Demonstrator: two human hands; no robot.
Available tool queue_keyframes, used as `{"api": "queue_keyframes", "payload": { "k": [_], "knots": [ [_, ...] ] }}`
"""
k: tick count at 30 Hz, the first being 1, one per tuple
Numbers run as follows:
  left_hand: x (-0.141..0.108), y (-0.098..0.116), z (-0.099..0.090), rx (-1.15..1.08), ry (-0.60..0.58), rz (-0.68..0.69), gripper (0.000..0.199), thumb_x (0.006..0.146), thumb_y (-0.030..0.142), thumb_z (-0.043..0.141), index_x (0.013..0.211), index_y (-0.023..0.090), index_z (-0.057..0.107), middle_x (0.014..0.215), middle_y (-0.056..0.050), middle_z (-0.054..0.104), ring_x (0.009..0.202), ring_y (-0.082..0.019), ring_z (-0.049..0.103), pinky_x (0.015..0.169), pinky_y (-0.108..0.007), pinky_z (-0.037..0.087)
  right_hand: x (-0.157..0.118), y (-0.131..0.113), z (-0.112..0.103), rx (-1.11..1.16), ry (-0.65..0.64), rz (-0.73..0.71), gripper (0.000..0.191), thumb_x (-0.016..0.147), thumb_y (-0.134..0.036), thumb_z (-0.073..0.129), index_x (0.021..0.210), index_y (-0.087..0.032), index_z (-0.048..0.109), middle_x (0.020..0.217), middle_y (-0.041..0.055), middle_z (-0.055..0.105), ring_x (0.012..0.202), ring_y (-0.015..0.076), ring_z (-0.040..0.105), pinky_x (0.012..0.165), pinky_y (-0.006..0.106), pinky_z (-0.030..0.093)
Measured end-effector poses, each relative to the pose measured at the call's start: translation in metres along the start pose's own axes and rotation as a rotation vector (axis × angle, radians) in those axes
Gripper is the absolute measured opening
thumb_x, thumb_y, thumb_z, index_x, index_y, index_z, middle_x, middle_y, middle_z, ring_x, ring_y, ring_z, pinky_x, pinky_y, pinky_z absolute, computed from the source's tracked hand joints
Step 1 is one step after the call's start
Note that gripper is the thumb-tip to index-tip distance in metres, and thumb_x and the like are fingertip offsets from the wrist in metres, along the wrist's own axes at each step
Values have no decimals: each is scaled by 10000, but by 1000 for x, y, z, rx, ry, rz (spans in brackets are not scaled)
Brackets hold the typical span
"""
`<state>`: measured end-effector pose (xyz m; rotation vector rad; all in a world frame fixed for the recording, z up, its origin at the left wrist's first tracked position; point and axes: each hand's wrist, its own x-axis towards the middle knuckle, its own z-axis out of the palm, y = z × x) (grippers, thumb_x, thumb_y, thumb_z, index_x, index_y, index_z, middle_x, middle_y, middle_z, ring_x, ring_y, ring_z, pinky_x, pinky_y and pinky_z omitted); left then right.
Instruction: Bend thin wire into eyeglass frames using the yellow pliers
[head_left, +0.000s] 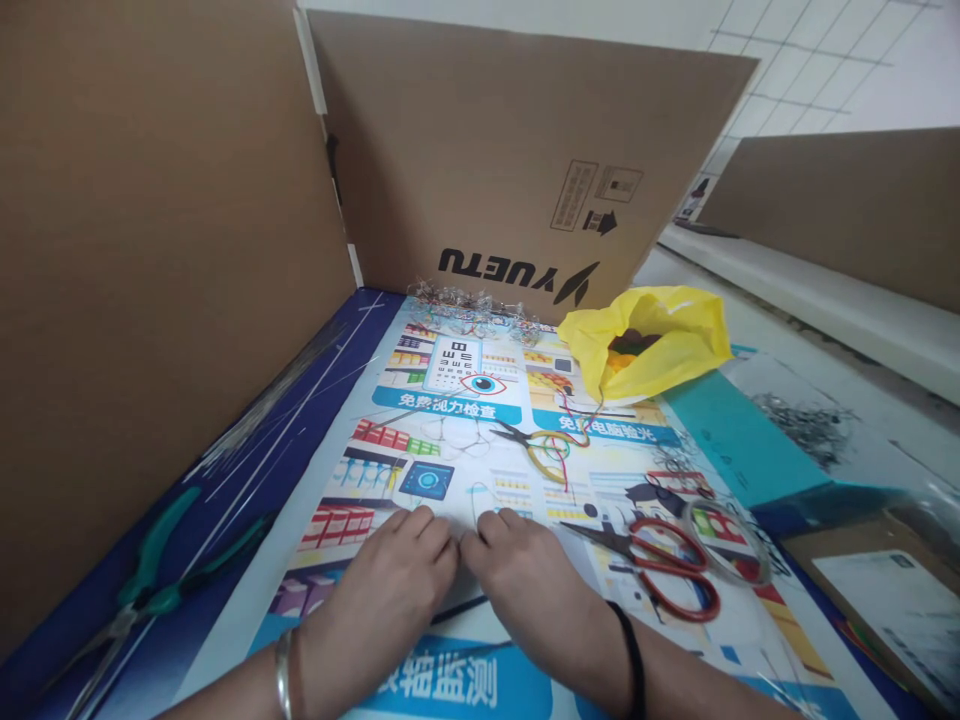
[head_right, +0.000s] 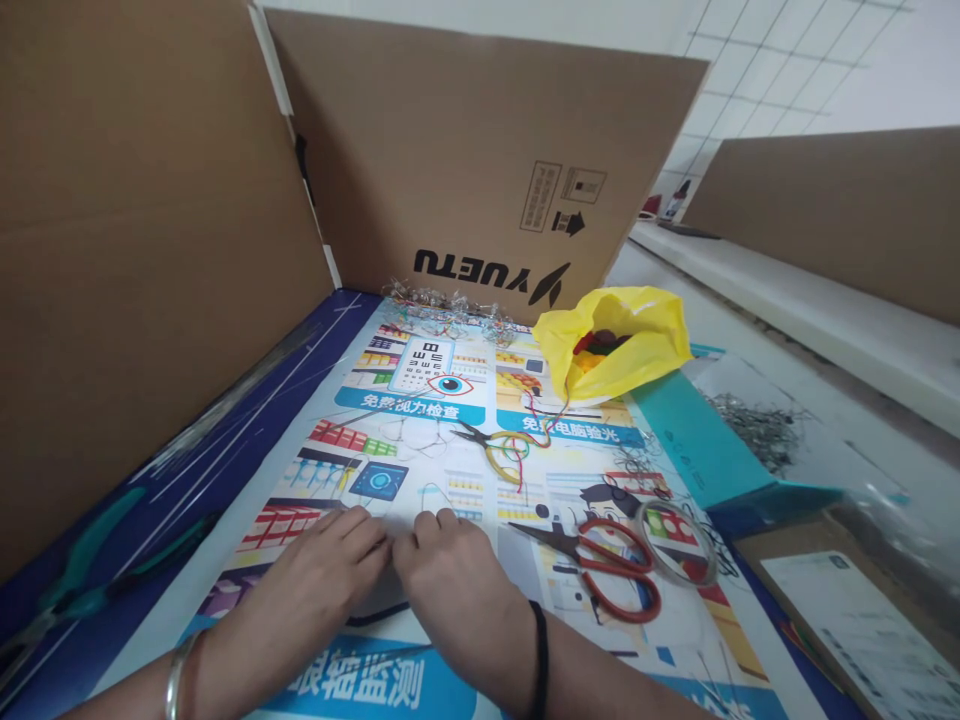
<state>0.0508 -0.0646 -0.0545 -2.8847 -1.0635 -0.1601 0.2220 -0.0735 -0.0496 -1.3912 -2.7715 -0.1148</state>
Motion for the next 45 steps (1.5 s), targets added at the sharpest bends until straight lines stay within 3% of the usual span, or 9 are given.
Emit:
{"api": "queue_keyframes", "payload": {
  "k": [7, 11, 17, 23, 25, 27, 31, 37, 45],
  "knots": [
    [-2, 6, -4, 44, -60, -36, 220, 718, -13, 496, 820, 154, 598, 805, -61, 596, 757, -229, 532, 689, -390, 472, 0, -3, 4, 41, -14, 9, 67, 814, -126, 571, 807, -174, 526, 770, 37, 573, 680, 185, 520, 528, 304, 351],
    [-1, 2, -5, -43, -69, -48, 234, 730, -23, 489, 839, 162, 581, 834, -52, 601, 772, -219, 543, 679, -369, 485, 1, 1, 4, 129, -34, 49, 98, 833, -96, 507, 860, -173, 562, 810, 49, 571, 732, 182, 517, 565, 292, 372],
    [-2, -7, -10, -224, -32, -99, 234, 769, -12, 467, 864, 176, 569, 879, -44, 598, 792, -209, 548, 690, -372, 495, 6, 10, 3, 296, -13, 140, 173, 848, -94, 450, 784, -166, 594, 786, 39, 570, 735, 149, 516, 659, 263, 399],
    [1, -20, 0, -576, 187, -206, 293, 821, 21, 424, 953, 200, 614, 926, -33, 636, 842, -163, 581, 743, -303, 487, 8, 16, 1, 735, 100, 266, 131, 788, -95, 513, 728, -182, 591, 719, -13, 589, 712, 102, 530, 651, 213, 388],
    [4, -23, 4, -738, 235, -275, 257, 829, 75, 455, 946, 213, 637, 941, -22, 657, 857, -150, 595, 759, -280, 483, 9, 16, 3, 958, 78, 356, 90, 768, -123, 535, 719, -185, 578, 663, -32, 569, 638, 91, 526, 598, 207, 392],
    [7, -24, 7, -898, 221, -397, 193, 823, 150, 505, 909, 225, 660, 913, -10, 673, 835, -149, 604, 739, -270, 483, 10, 15, 5, 1235, 36, 434, 47, 779, -194, 546, 736, -183, 562, 632, -42, 547, 571, 83, 528, 549, 205, 410],
    [11, -22, 10, -1213, 131, -654, 129, 777, 271, 587, 862, 211, 664, 728, 5, 654, 672, -141, 579, 602, -248, 454, 11, 11, 9, 1618, 29, 512, 196, 746, -347, 618, 759, -172, 532, 655, -43, 545, 545, 83, 559, 550, 231, 481],
    [13, -15, 9, -1517, 109, -740, 161, 760, 309, 608, 847, 176, 637, 662, 12, 595, 606, -115, 526, 595, -243, 423, 14, 6, 11, 1722, 70, 555, 292, 703, -415, 666, 736, -163, 522, 679, -49, 549, 555, 76, 577, 560, 226, 510],
    [15, -15, 11, -1551, 98, -717, 143, 760, 299, 602, 819, 169, 613, 651, 20, 577, 592, -106, 510, 580, -234, 405, 14, 5, 16, 1737, 54, 557, 290, 706, -415, 658, 735, -166, 512, 671, -51, 548, 551, 75, 573, 559, 228, 505]
  ]
}}
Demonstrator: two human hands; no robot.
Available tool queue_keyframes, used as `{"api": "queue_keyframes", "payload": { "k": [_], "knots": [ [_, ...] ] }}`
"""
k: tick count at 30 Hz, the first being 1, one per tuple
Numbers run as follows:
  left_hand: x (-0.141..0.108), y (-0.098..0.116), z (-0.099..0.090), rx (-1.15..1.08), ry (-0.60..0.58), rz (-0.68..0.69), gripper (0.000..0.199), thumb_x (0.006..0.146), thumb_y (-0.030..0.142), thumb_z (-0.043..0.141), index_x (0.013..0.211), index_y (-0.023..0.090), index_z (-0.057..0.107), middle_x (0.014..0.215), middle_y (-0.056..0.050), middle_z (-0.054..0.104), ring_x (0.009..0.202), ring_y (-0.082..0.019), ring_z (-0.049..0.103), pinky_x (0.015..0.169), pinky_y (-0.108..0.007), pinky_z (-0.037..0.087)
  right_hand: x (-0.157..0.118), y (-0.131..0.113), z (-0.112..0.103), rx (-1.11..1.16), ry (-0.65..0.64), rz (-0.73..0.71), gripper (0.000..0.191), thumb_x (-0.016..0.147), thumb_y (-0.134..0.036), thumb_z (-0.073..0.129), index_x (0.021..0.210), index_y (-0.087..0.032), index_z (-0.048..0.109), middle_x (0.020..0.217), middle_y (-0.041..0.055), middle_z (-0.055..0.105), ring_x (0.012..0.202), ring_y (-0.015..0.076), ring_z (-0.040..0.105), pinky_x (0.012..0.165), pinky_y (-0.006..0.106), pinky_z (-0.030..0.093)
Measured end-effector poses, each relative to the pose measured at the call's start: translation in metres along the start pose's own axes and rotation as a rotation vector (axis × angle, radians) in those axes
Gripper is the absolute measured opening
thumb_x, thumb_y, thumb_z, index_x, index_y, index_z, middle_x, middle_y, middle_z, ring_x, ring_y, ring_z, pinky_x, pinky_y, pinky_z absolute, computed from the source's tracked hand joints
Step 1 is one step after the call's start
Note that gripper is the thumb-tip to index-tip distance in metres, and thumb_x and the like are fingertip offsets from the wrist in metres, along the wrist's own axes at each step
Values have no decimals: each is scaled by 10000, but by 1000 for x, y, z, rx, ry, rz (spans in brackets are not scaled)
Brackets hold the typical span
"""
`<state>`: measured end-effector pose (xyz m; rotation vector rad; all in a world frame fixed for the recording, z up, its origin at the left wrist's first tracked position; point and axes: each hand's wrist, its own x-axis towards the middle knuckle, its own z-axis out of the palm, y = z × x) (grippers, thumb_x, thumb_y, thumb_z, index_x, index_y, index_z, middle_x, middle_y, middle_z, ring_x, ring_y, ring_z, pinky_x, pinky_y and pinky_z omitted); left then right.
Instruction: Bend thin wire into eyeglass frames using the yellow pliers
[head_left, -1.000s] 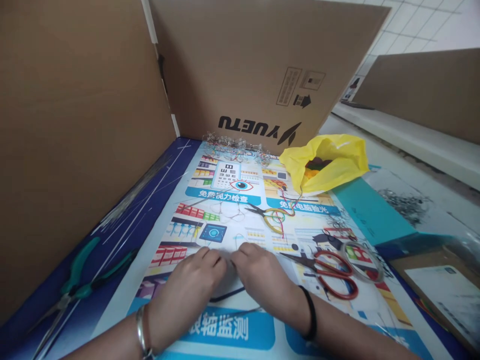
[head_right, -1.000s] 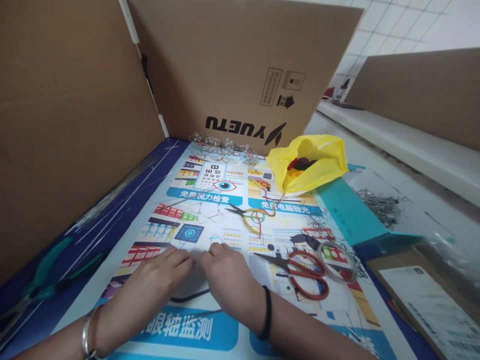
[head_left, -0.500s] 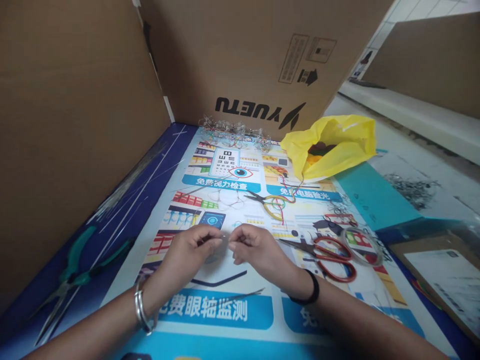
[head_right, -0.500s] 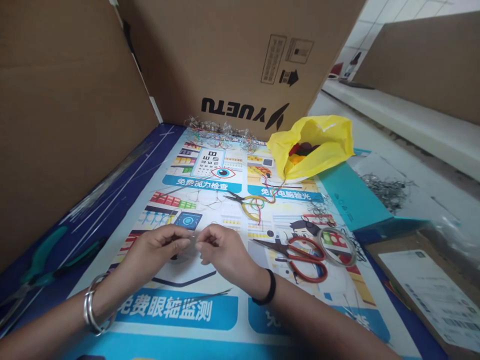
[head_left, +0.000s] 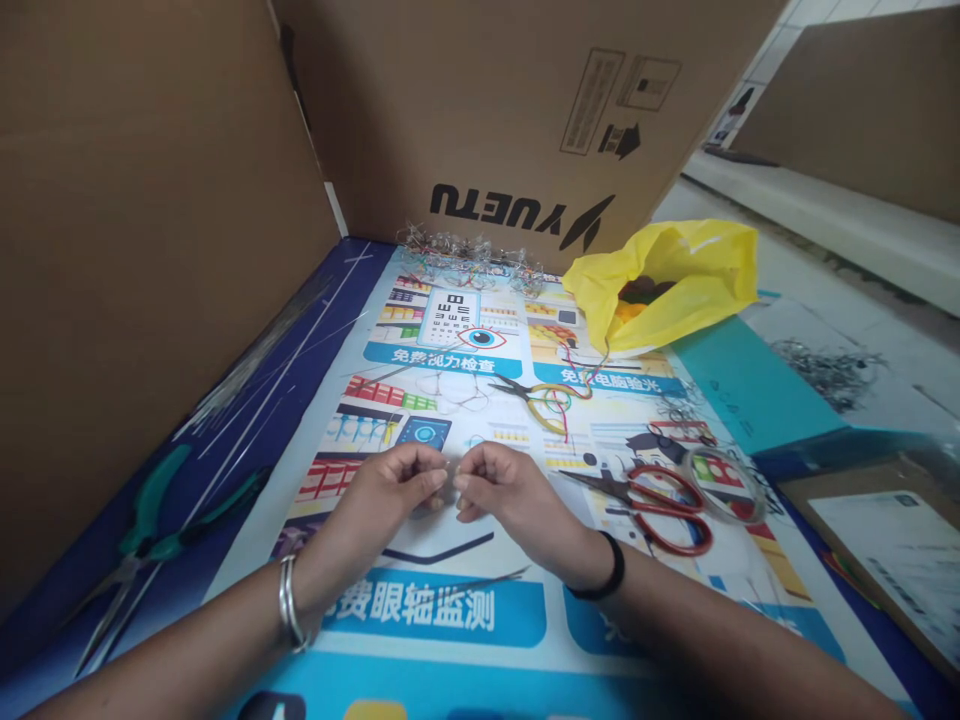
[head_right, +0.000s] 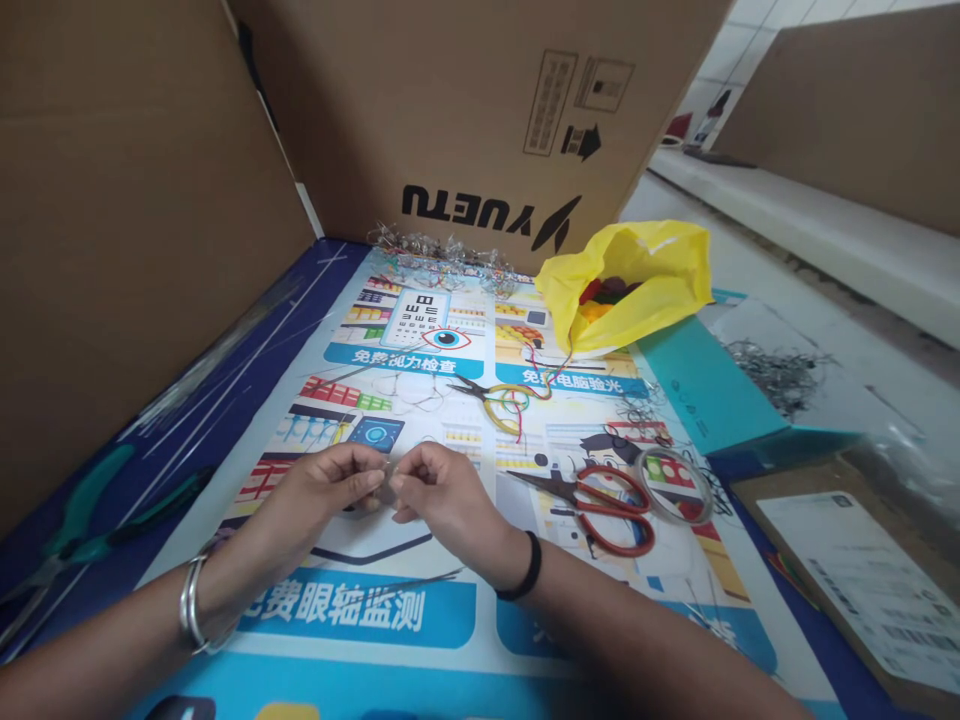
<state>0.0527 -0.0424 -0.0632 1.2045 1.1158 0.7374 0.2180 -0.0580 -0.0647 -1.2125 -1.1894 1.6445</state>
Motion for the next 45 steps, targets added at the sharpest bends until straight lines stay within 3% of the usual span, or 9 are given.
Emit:
{"api": "queue_keyframes", "payload": {
  "k": [6, 10, 16, 19, 22, 24, 28, 37, 45],
  "knots": [
    [0, 3, -1, 120, -33, 19, 208, 741, 276, 614, 933, 195, 625, 764, 4, 629, 652, -120, 544, 603, -243, 425, 1, -2, -10, -384, 32, -125, 47, 750, -210, 549, 717, -180, 533, 607, -57, 521, 539, 72, 515, 513, 194, 422],
    [-3, 2, 2, 236, -33, 91, 188, 757, 306, 600, 914, 212, 643, 714, 14, 625, 636, -127, 535, 600, -244, 418, -1, -5, -9, -720, 83, -266, 81, 712, -113, 530, 673, -179, 556, 616, -49, 553, 585, 75, 497, 545, 186, 362],
    [-1, -1, 0, 201, -11, 130, 147, 787, 311, 561, 718, 181, 569, 584, 45, 514, 548, -102, 469, 540, -220, 373, 0, -23, -20, -1041, -103, -371, 89, 827, -230, 532, 829, -183, 607, 765, -5, 612, 704, 105, 546, 640, 205, 399],
    [-2, 5, -1, 124, -3, 108, 159, 799, 324, 554, 738, 179, 539, 661, 30, 569, 612, -107, 528, 589, -227, 419, 8, -35, -49, -1481, 116, -449, 194, 863, -205, 476, 987, -141, 612, 983, 108, 622, 956, 210, 524, 845, 339, 384],
    [-3, 9, 1, 64, -16, 82, 154, 821, 323, 522, 780, 175, 526, 862, -31, 658, 760, -134, 604, 685, -265, 465, 20, -37, -85, -1718, 278, -377, 369, 841, -250, 512, 1183, -114, 539, 1197, 180, 532, 1147, 299, 409, 936, 430, 318],
    [-3, 10, 3, 32, -29, 69, 150, 825, 316, 512, 774, 175, 508, 919, -52, 672, 792, -142, 621, 696, -275, 475, 26, -34, -104, -1743, 230, -311, 535, 830, -364, 537, 1298, -120, 447, 1270, 180, 486, 1190, 303, 376, 957, 430, 306],
    [-3, 9, 5, 10, -15, 45, 151, 810, 302, 529, 738, 176, 487, 848, -44, 683, 742, -138, 628, 649, -265, 474, 32, -28, -116, -1760, 189, -291, 493, 885, -389, 432, 1307, -134, 436, 1250, 150, 504, 1133, 273, 427, 939, 390, 318],
    [-4, 13, 3, 4, 40, 96, 152, 825, 288, 525, 727, 178, 485, 760, -21, 662, 670, -117, 571, 602, -237, 424, 26, -37, -110, -1946, 345, -143, 232, 803, -222, 449, 957, -122, 591, 859, 142, 599, 831, 256, 549, 742, 344, 348],
    [0, 3, -3, -90, 75, 68, 182, 847, 336, 525, 757, 189, 468, 765, -11, 675, 602, -95, 527, 584, -231, 395, 29, -39, -111, -1651, 585, -396, 247, 820, -253, 410, 981, -114, 535, 874, 124, 608, 817, 237, 551, 699, 309, 384]
  ]
}}
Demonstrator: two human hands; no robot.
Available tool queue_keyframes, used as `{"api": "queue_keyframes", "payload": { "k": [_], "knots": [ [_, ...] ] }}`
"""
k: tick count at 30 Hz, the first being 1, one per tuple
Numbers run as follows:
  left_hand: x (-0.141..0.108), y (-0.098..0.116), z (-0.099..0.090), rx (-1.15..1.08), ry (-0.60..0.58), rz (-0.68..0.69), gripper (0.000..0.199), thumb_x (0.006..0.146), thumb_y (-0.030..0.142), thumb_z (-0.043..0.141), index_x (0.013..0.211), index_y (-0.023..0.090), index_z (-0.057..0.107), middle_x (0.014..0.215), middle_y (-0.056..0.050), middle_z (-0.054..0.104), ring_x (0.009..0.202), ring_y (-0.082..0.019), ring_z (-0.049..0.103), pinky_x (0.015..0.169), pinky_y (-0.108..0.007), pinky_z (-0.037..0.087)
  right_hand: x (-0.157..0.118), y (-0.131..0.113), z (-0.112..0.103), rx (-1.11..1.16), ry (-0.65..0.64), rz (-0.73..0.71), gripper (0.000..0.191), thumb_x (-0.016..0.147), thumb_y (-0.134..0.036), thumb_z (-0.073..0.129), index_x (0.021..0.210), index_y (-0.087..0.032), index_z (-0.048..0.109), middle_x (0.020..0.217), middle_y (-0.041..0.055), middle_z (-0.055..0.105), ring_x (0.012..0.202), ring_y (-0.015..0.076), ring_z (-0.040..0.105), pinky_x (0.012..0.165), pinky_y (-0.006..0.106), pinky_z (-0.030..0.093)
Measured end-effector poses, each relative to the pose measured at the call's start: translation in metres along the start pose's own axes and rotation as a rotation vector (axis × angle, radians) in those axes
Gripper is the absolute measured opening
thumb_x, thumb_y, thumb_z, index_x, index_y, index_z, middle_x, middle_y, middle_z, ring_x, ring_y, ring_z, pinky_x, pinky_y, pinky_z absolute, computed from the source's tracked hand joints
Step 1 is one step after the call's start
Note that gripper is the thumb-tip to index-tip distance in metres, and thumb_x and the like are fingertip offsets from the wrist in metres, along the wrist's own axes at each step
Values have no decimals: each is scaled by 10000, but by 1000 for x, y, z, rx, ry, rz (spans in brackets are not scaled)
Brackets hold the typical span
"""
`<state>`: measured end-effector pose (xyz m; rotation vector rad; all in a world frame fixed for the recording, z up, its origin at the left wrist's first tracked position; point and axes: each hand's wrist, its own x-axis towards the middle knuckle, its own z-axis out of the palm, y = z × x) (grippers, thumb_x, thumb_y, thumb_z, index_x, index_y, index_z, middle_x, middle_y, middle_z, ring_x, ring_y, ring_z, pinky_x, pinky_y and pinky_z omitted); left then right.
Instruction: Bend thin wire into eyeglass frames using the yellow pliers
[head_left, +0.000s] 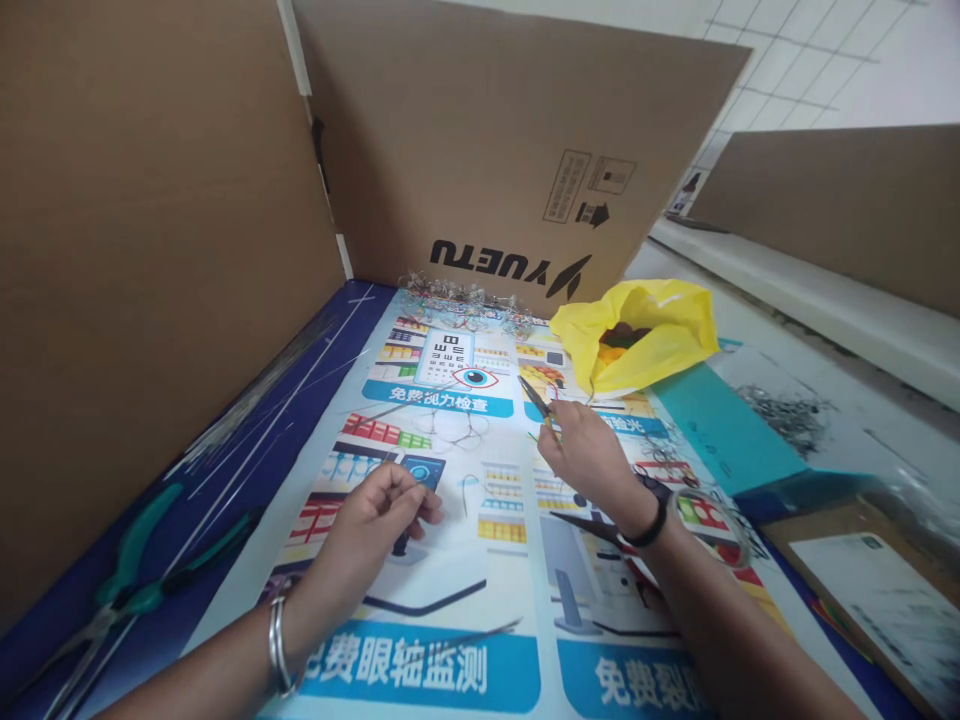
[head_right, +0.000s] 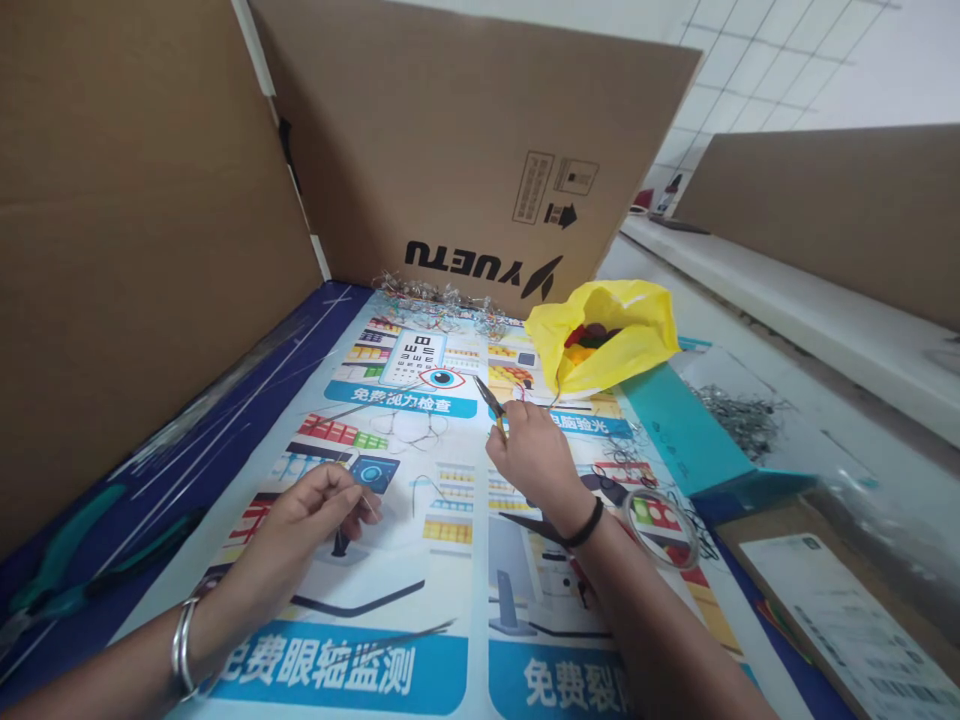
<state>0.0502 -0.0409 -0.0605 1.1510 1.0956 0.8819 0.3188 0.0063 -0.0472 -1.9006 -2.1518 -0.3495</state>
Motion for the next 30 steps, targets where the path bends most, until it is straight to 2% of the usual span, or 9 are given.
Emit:
{"api": "queue_keyframes", "payload": {
  "k": [3, 5, 8, 10, 15, 22, 30],
  "knots": [
    [1, 1, -1, -67, 8, -13, 193, 850, 349, 526, 757, 191, 466, 782, -24, 686, 643, -113, 570, 592, -236, 417, -2, -5, 4, 148, 50, 24, 231, 820, -196, 382, 986, -116, 522, 831, 106, 608, 761, 218, 554, 666, 304, 404],
    [1, 2, -1, -101, 14, -17, 193, 848, 354, 529, 764, 190, 469, 801, -35, 689, 689, -132, 598, 597, -241, 430, -7, -12, 6, 234, 127, -17, 240, 836, -200, 388, 1024, -118, 511, 875, 110, 602, 802, 222, 547, 701, 321, 422],
    [3, 3, -2, -111, 22, -4, 191, 849, 353, 528, 768, 184, 486, 783, -37, 682, 666, -128, 592, 586, -237, 433, -20, -29, 4, 317, 209, -209, 285, 851, -317, 479, 1060, -127, 511, 945, 124, 572, 900, 246, 506, 775, 368, 429],
    [3, 4, -1, -128, 34, 14, 191, 849, 340, 527, 752, 180, 484, 737, -21, 661, 620, -114, 573, 573, -232, 432, -29, -41, 2, 351, 190, -381, 294, 846, -338, 513, 1063, -139, 522, 946, 116, 559, 899, 237, 490, 773, 368, 434],
    [4, 8, 0, -183, 49, 22, 188, 842, 309, 531, 722, 182, 461, 659, 14, 599, 592, -106, 551, 580, -237, 446, -39, -53, 5, 245, 170, -615, 288, 851, -375, 525, 990, -125, 562, 923, 117, 590, 864, 226, 493, 742, 358, 420],
    [5, 4, -3, -187, 63, -28, 196, 844, 338, 532, 746, 178, 474, 665, -3, 634, 574, -102, 569, 558, -221, 436, -37, -49, 8, 35, 244, -675, 322, 851, -398, 537, 1024, -131, 586, 916, 95, 626, 855, 217, 502, 737, 350, 370],
    [5, 4, -3, -234, -1, -81, 220, 826, 369, 565, 759, 180, 474, 679, 9, 625, 563, -101, 589, 505, -202, 433, -40, -51, 1, -40, 329, -733, 331, 837, -399, 565, 1045, -143, 583, 901, 85, 623, 847, 216, 492, 732, 350, 355]
  ]
}}
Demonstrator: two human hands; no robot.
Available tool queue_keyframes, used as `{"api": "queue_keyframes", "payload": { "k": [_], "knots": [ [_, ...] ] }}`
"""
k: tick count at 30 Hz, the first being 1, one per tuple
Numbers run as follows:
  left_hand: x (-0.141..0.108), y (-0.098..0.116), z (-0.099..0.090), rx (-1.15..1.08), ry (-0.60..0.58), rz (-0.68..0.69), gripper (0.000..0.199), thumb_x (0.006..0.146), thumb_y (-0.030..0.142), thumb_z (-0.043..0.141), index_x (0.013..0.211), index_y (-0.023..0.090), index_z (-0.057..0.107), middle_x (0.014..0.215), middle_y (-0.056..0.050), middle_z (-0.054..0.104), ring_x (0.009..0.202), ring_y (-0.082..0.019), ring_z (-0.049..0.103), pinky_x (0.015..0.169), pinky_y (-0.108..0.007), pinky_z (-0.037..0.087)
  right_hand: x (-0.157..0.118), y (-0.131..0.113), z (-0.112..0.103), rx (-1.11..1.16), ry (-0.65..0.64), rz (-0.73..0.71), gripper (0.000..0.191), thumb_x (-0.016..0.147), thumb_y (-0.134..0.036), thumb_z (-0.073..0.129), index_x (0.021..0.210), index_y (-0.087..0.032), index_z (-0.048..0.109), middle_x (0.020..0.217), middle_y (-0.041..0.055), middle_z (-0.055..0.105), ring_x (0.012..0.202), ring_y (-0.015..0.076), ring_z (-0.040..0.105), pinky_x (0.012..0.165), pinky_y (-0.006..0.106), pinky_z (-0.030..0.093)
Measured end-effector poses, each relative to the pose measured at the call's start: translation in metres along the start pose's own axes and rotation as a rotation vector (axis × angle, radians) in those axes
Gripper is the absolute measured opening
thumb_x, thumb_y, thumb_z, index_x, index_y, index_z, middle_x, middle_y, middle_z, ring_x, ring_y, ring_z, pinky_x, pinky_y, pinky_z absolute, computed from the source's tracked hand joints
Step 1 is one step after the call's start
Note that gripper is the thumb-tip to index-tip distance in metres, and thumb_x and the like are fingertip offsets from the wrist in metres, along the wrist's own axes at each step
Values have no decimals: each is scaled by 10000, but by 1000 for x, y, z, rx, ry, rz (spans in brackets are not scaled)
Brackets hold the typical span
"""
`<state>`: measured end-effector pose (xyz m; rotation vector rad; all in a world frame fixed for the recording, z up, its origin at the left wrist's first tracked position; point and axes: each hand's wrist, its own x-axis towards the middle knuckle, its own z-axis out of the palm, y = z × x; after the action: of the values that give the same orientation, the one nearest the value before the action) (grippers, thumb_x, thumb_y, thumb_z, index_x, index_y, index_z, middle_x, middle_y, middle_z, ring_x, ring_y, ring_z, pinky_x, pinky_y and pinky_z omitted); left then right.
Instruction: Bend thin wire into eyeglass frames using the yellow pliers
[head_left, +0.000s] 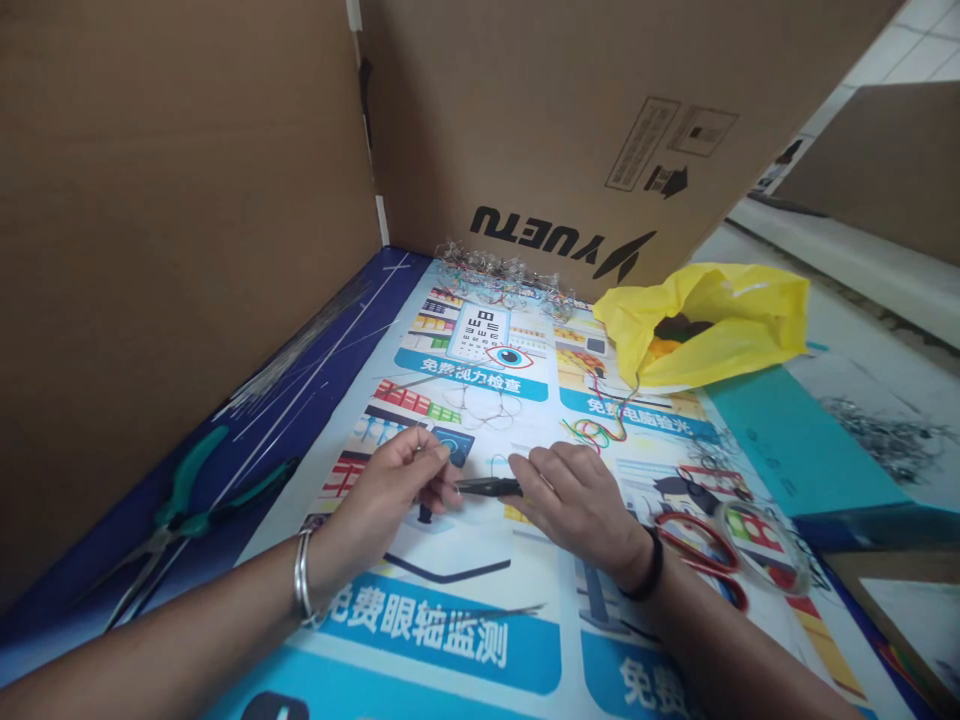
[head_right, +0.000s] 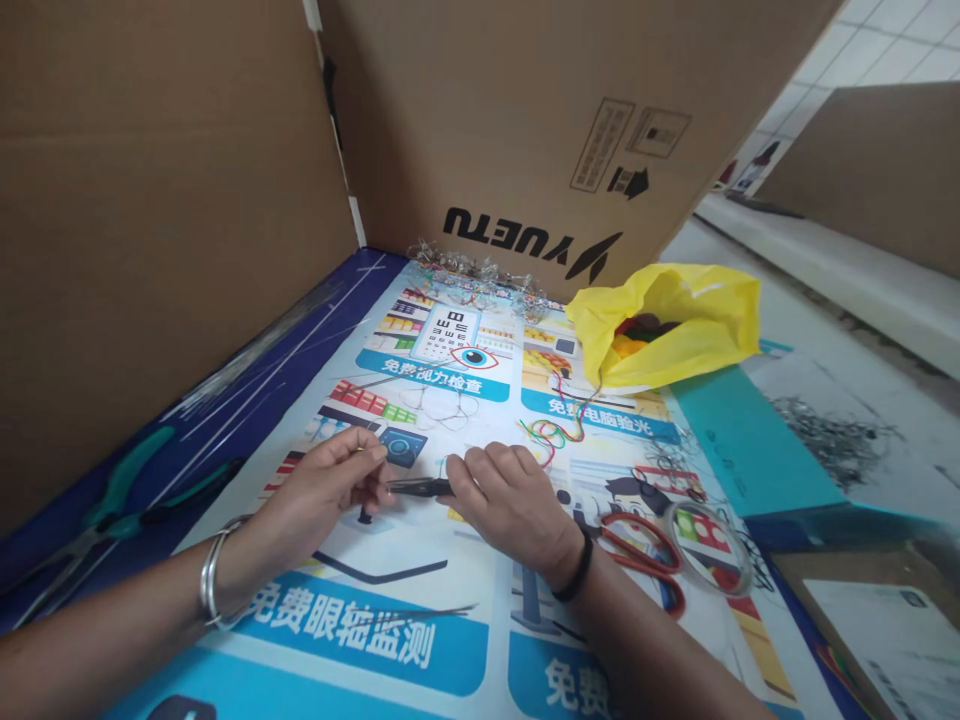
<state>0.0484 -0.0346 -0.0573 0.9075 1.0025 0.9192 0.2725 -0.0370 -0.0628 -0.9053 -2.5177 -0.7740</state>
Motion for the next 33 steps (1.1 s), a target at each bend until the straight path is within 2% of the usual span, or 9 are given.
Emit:
{"api": "queue_keyframes", "payload": {
  "k": [12, 33],
  "knots": [
    [-1, -1, -1, -77, -59, -55, 221, 821, 366, 571, 767, 178, 467, 693, 2, 620, 556, -102, 601, 470, -186, 407, -2, 2, -2, 16, -15, -23, 288, 846, -343, 569, 1061, -152, 576, 900, 78, 622, 850, 211, 493, 728, 350, 365],
    [0, -1, -3, -74, -66, -60, 235, 823, 375, 568, 748, 177, 467, 681, 4, 612, 540, -93, 579, 472, -189, 398, 0, 1, -5, 6, -19, -44, 224, 858, -276, 554, 1060, -185, 582, 887, 59, 618, 844, 194, 492, 719, 339, 353]
  ]
}}
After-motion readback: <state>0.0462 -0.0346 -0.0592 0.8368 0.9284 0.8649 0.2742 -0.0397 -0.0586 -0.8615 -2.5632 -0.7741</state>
